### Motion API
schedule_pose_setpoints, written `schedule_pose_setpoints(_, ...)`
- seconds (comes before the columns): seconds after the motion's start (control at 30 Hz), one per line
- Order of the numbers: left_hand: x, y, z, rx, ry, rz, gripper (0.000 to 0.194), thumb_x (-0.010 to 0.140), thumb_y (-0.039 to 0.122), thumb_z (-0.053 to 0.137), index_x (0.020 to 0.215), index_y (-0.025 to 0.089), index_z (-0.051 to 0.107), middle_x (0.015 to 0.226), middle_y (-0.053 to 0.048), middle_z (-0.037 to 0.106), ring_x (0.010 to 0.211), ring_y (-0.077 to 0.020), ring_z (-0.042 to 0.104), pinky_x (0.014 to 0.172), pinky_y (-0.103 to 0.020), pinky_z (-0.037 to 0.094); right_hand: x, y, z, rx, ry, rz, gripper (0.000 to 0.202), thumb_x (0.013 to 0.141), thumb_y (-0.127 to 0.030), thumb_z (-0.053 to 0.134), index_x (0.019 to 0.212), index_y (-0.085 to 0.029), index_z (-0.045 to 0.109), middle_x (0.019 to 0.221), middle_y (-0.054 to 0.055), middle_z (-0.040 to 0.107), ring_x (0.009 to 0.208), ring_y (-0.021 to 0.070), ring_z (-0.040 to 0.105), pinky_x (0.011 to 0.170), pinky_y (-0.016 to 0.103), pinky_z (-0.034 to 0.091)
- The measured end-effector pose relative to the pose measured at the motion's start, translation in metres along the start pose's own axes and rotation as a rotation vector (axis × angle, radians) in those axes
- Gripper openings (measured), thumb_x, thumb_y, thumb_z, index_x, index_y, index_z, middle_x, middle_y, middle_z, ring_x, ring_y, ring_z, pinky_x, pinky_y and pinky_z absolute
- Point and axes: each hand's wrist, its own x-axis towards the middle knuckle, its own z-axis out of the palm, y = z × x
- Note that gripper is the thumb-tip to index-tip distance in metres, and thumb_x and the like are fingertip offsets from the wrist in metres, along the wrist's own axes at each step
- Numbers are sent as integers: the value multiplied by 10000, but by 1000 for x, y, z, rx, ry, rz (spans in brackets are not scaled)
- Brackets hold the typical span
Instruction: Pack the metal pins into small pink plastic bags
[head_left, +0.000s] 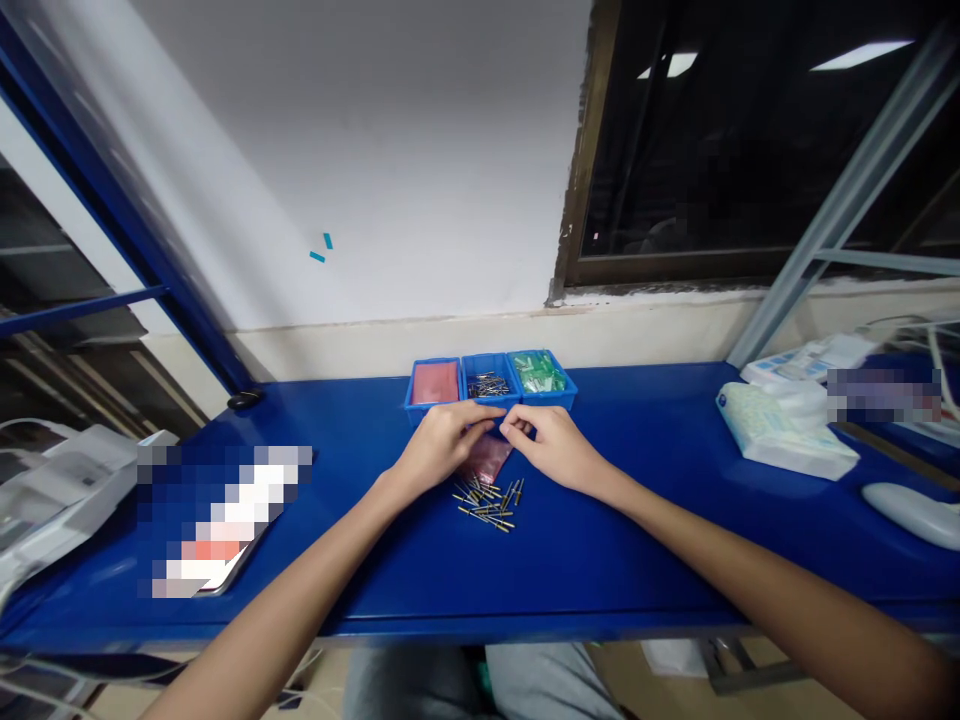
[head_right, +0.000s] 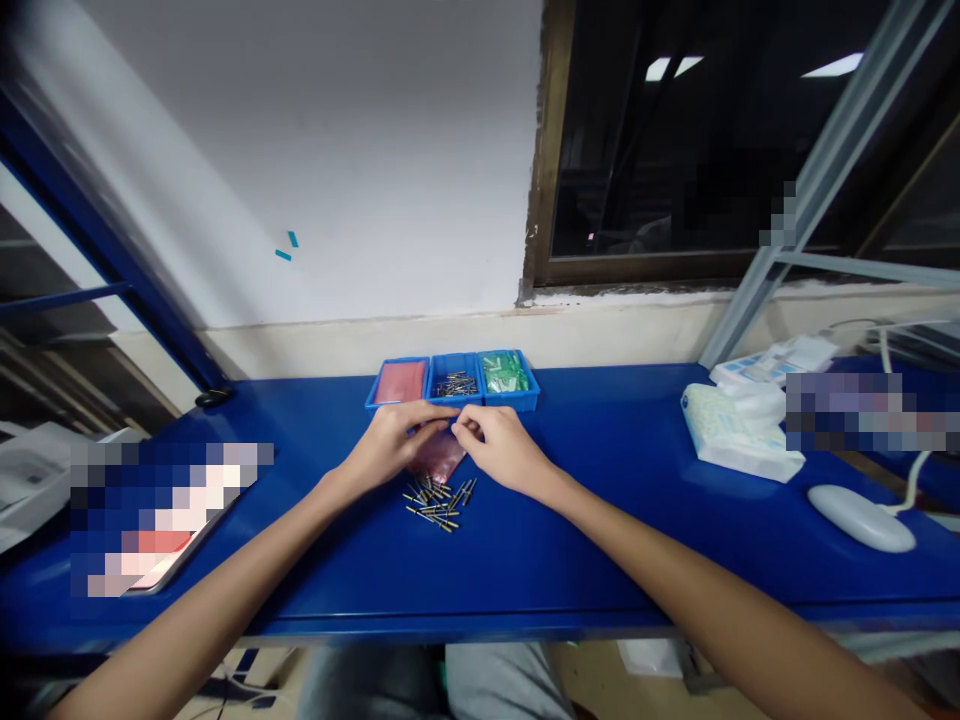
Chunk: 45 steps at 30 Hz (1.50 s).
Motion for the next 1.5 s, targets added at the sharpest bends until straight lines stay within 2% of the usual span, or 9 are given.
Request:
schedule_pose_setpoints(0.23,1,4,-1,-74,46,-91,93,933,248,614,925,172,666,842,-11,738,744,-141,672,684,-248,492,5,12,6,63,-38,-2,71,901,-171,559,905,-182,629,809,13,689,732,141,634,677,250,454)
schedule_pose_setpoints(0.5,3,6,-15,-111,-33,-47,158,933,311,621,885,171,678,839,-9,708,729,-127,620,693,-242,472,0,6,2,-147,-106,-134,148,996,-195,434,945,-190,572,828,14,657,717,138,604,670,252,427)
schedule_pose_setpoints(0.57,3,2,-18,-51,-77,-63,179,935,342,610,962,173,665,860,-14,695,684,-124,596,654,-249,466,4,6,-1,-341,-112,-200,179,1009,-198,402,975,-182,577,900,51,665,796,164,610,702,272,431)
schedule_pose_setpoints(0.67,3,-4,-24,112,5,-42,374,922,345,609,1252,177,556,1020,-58,665,696,-134,582,692,-288,484,24,11,-7,-639,-62,-271,217,1009,-193,385,1004,-149,598,985,113,663,921,217,597,755,311,438)
schedule_pose_setpoints(0.8,2,-8,-31,204,69,-36,483,941,281,544,1396,179,420,1023,-71,633,705,-135,583,724,-300,494,51,18,-11,-777,-6,-252,273,1016,-209,371,1014,-118,629,994,141,662,971,251,579,769,342,455)
schedule_pose_setpoints(1.0,-2,-8,-26,296,-48,4,309,972,234,464,1267,169,530,953,-65,664,784,-157,625,724,-284,492,19,13,-10,-665,32,-332,293,1026,-252,370,1057,-137,638,1010,131,661,1018,260,554,846,379,455)
schedule_pose_setpoints(1.1,-5,-8,-15,342,-148,36,230,974,210,452,1146,163,598,987,-78,661,833,-176,635,758,-300,500,0,7,-8,-546,-70,-298,274,1027,-270,391,1004,-165,644,942,86,668,948,226,579,805,346,453)
schedule_pose_setpoints(1.27,-6,-9,-5,395,-239,54,193,968,219,468,1038,161,640,934,-74,640,826,-185,630,749,-295,500,-1,1,-2,-470,-221,-280,219,1000,-273,472,935,-178,659,904,67,659,876,205,583,751,320,435)
schedule_pose_setpoints(1.5,-5,-17,-16,385,-254,-7,239,882,140,489,980,189,701,919,-61,685,792,-183,636,697,-287,472,-6,-2,6,-346,-243,-281,184,956,-338,564,934,-192,674,915,54,654,924,205,572,789,316,445)
